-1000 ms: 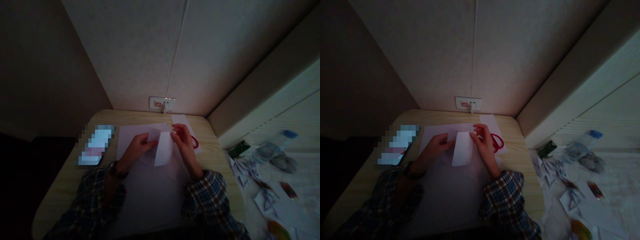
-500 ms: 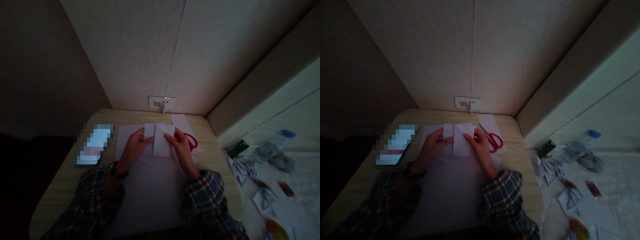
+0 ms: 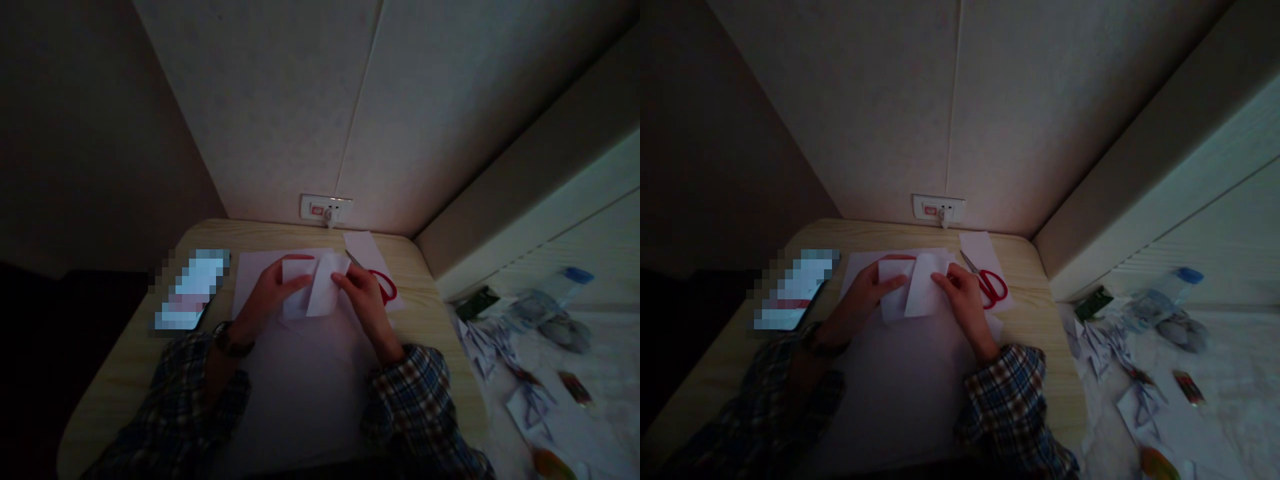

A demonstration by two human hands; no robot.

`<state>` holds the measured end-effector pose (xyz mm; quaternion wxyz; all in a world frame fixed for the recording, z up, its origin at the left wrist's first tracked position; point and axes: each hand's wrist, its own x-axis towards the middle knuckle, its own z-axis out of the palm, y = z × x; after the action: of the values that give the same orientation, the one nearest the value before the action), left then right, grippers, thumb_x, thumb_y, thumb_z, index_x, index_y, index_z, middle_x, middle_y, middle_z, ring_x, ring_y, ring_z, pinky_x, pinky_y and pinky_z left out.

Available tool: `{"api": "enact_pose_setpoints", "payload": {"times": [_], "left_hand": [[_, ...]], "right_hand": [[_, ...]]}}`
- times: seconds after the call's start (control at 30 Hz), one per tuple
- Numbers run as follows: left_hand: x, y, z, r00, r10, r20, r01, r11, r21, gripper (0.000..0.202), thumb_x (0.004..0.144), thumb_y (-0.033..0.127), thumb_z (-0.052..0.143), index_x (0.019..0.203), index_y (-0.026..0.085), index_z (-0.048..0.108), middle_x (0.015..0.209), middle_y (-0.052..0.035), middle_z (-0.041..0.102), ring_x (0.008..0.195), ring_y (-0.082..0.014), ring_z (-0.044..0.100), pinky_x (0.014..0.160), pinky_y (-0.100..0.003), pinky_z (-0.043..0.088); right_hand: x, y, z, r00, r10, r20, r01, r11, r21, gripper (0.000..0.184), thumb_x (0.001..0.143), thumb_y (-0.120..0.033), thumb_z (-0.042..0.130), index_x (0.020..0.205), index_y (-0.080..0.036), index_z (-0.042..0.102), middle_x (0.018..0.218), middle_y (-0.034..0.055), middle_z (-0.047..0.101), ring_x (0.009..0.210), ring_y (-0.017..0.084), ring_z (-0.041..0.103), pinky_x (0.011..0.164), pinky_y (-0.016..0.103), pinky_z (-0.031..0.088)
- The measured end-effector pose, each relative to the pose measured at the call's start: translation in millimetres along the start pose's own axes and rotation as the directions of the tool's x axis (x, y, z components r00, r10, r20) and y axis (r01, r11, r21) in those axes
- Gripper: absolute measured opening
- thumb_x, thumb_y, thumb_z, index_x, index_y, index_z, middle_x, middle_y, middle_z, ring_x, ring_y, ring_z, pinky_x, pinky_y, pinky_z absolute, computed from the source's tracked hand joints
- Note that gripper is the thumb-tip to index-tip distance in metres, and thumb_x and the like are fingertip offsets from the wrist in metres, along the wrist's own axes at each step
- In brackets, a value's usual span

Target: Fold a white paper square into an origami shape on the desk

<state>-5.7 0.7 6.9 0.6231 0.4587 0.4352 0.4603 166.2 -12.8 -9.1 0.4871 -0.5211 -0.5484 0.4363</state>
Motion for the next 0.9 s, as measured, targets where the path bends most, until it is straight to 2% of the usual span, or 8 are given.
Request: {"api": "enact_pose_setpoints", "payload": {"times": [0.1,0.2,0.27,0.37,0.43,0.53,0.7,0.9], "left_hand": [[0,-1,1.4,0.999,0.024,-0.046,-0.021,0.997,0.073,0.043,0.055,0.029,0.077,0.095,0.018,0.065,0.091,-0.0045,0.068,0.074,-0.0192,0.063,0.061,-0.027,0.048],[0,-5,1.6,0.996,0.02,-0.091,-0.011,0.995,0.098,0.037,0.054,0.03,0.077,0.087,0.017,0.066,0.079,-0.0016,0.068,0.068,-0.0176,0.061,0.06,-0.026,0.047],[0,-8,0.9,0.992,-0.013,-0.125,0.023,0.997,0.078,0.032,0.056,0.032,0.076,0.082,0.016,0.065,0.072,-0.0013,0.067,0.064,-0.017,0.06,0.058,-0.026,0.046],[0,-9,-0.3,0.983,-0.013,-0.186,0.014,1.0,0.004,0.033,0.056,0.031,0.076,0.083,0.015,0.064,0.075,-0.0021,0.067,0.065,-0.0169,0.061,0.059,-0.027,0.047],[0,-8,-0.9,0.976,0.008,-0.219,-0.018,0.999,-0.046,0.038,0.055,0.028,0.077,0.088,0.016,0.063,0.079,-0.002,0.068,0.069,-0.0166,0.061,0.062,-0.027,0.047],[1,-6,-1.8,0.971,0.011,-0.238,-0.037,0.994,-0.104,0.04,0.057,0.025,0.076,0.093,0.016,0.061,0.083,-0.0013,0.067,0.074,-0.0156,0.062,0.067,-0.027,0.048],[2,-6,-3.7,0.977,-0.012,-0.214,-0.026,0.985,-0.172,0.036,0.059,0.023,0.075,0.091,0.016,0.062,0.084,-0.0016,0.067,0.075,-0.0146,0.062,0.068,-0.026,0.047],[2,-3,-2.8,0.972,-0.066,-0.226,0.018,0.978,-0.207,0.039,0.055,0.024,0.076,0.09,0.014,0.062,0.085,-0.0024,0.068,0.077,-0.0164,0.062,0.07,-0.028,0.047]], "right_hand": [[-1,1,2,0.999,-0.034,-0.002,0.034,0.995,-0.098,0.025,0.076,-0.04,0.058,0.064,-0.019,0.057,0.066,-0.0003,0.057,0.067,0.015,0.053,0.061,0.026,0.044],[-3,-1,5,0.998,-0.061,-0.005,0.06,0.992,-0.11,0.02,0.076,-0.039,0.058,0.071,-0.019,0.056,0.073,0.0001,0.058,0.07,0.015,0.053,0.061,0.025,0.044],[-4,-2,8,0.999,-0.042,0.01,0.043,0.994,-0.101,0.021,0.074,-0.039,0.062,0.081,-0.02,0.056,0.08,0.0003,0.059,0.073,0.015,0.055,0.062,0.024,0.044],[-5,0,12,0.996,0.026,0.084,-0.012,0.986,-0.165,0.029,0.07,-0.042,0.065,0.086,-0.021,0.055,0.081,0.0001,0.06,0.07,0.015,0.055,0.059,0.024,0.043],[-5,1,15,0.993,0.04,0.11,-0.013,0.971,-0.238,0.026,0.071,-0.043,0.064,0.079,-0.019,0.056,0.073,-0.0007,0.059,0.064,0.014,0.052,0.056,0.024,0.041],[-5,1,16,0.998,0.022,0.064,-0.002,0.957,-0.291,0.027,0.074,-0.042,0.061,0.063,-0.019,0.052,0.058,-0.0032,0.05,0.055,0.011,0.044,0.05,0.023,0.034],[-5,-1,14,1.0,0.029,0.004,-0.027,0.972,-0.234,0.029,0.071,-0.041,0.063,0.058,-0.019,0.049,0.053,-0.0044,0.046,0.051,0.011,0.041,0.048,0.023,0.03],[-3,-2,11,0.995,0.072,0.072,-0.065,0.993,-0.102,0.029,0.072,-0.04,0.061,0.055,-0.019,0.051,0.053,-0.0034,0.049,0.051,0.012,0.045,0.05,0.023,0.034]]}}
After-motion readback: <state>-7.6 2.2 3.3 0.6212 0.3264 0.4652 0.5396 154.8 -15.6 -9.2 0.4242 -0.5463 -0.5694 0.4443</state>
